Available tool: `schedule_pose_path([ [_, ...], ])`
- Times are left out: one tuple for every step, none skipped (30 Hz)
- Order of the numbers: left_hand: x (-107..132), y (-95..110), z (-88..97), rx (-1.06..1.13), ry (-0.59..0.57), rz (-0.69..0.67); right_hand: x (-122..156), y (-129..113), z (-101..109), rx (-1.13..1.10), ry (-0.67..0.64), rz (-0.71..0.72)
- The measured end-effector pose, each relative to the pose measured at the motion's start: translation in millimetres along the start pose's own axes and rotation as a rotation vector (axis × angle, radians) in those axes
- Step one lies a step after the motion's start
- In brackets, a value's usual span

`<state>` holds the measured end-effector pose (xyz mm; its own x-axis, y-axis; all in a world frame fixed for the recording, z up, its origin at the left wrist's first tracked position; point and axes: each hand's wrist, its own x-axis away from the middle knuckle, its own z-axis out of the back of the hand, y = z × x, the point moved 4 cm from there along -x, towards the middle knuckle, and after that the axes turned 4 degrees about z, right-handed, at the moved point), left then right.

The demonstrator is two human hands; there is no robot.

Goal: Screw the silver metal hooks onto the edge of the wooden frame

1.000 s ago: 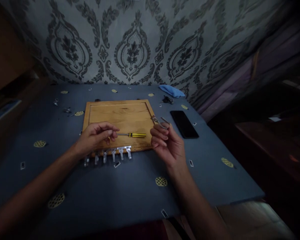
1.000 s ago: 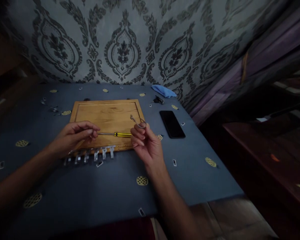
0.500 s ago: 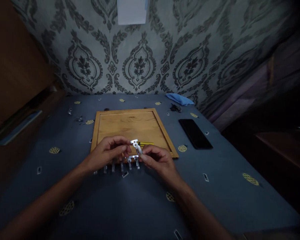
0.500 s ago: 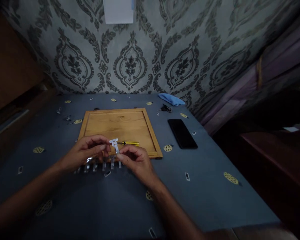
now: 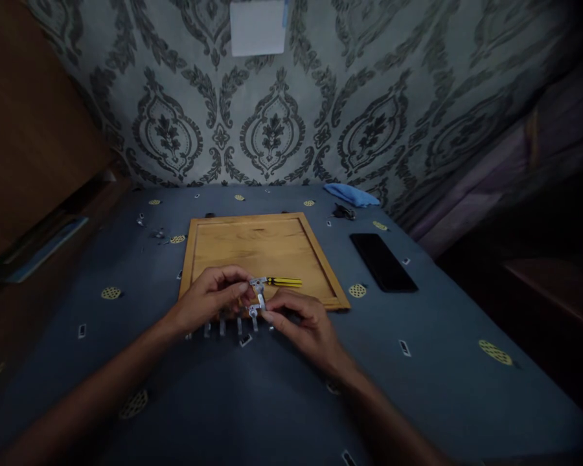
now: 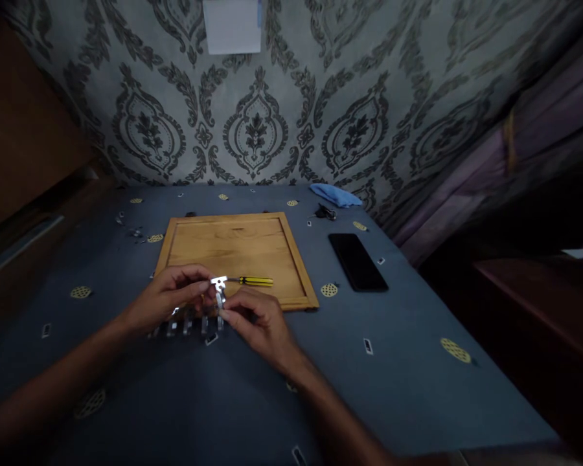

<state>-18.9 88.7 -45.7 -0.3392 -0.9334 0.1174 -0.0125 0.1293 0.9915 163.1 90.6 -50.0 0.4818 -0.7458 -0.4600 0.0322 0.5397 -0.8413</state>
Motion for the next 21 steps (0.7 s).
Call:
schedule_pose_path([
  [0, 0, 0.2, -0.005, 0.004, 0.000, 1, 1, -1, 0.012, -0.002, 0.020],
  [0, 0, 0.3, -0.007, 0.009, 0.001, 1, 2, -2, 0.020, -0.003, 0.033],
  [0, -1, 0.6, -0.009, 0.016, 0.003, 2, 3, -3, 0.024, -0.006, 0.038],
  [0, -1, 0.8, -0.010, 0.024, 0.007, 3, 4, -3, 0.027, -0.011, 0.033],
  [0, -2, 1.1, -0.010, 0.033, 0.011, 4, 5, -4, 0.025, -0.017, 0.019],
  [0, -2, 1.2, -0.010, 0.040, 0.012, 5, 6, -5, 0.014, -0.027, -0.002],
  [0, -2, 1.3, -0.011, 0.044, 0.013, 6, 6, -5, -0.006, -0.037, -0.033],
  [0, -2, 1.4, -0.012, 0.047, 0.012, 7, 7, -6, -0.036, -0.045, -0.064],
  [0, -2, 1.5, -0.013, 0.051, 0.011, 7, 7, -7, -0.072, -0.048, -0.096],
  [0, -2, 1.6, -0.011, 0.055, 0.008, 7, 7, -7, -0.113, -0.043, -0.129],
  [0, -2, 1.7, -0.008, 0.059, 0.003, 7, 8, -7, -0.160, -0.033, -0.163],
  [0, -1, 1.8, -0.003, 0.066, -0.003, 7, 8, -8, -0.208, -0.019, -0.199],
  [-1, -1, 1.9, 0.004, 0.073, -0.010, 6, 9, -8, -0.257, -0.007, -0.236],
  [-1, -1, 1.9, 0.013, 0.081, -0.018, 6, 9, -9, -0.306, -0.001, -0.271],
  [-1, -1, 1.8, 0.022, 0.088, -0.029, 5, 11, -10, -0.352, 0.003, -0.303],
  [-1, -1, 1.7, 0.030, 0.093, -0.040, 4, 12, -11, -0.396, 0.010, -0.325],
  [-2, -1, 1.5, 0.036, 0.099, -0.050, 3, 13, -12, -0.434, 0.021, -0.344],
  [-2, -1, 1.3, 0.040, 0.101, -0.058, 3, 15, -12, -0.470, 0.040, -0.360],
  [-2, -1, 1.0, 0.043, 0.102, -0.066, 2, 17, -12, -0.505, 0.062, -0.373],
  [-2, -1, 0.8, 0.046, 0.100, -0.071, 2, 20, -12, -0.537, 0.084, -0.387],
  [-2, -2, 0.5, 0.049, 0.097, -0.073, 1, 22, -12, -0.564, 0.100, -0.401],
])
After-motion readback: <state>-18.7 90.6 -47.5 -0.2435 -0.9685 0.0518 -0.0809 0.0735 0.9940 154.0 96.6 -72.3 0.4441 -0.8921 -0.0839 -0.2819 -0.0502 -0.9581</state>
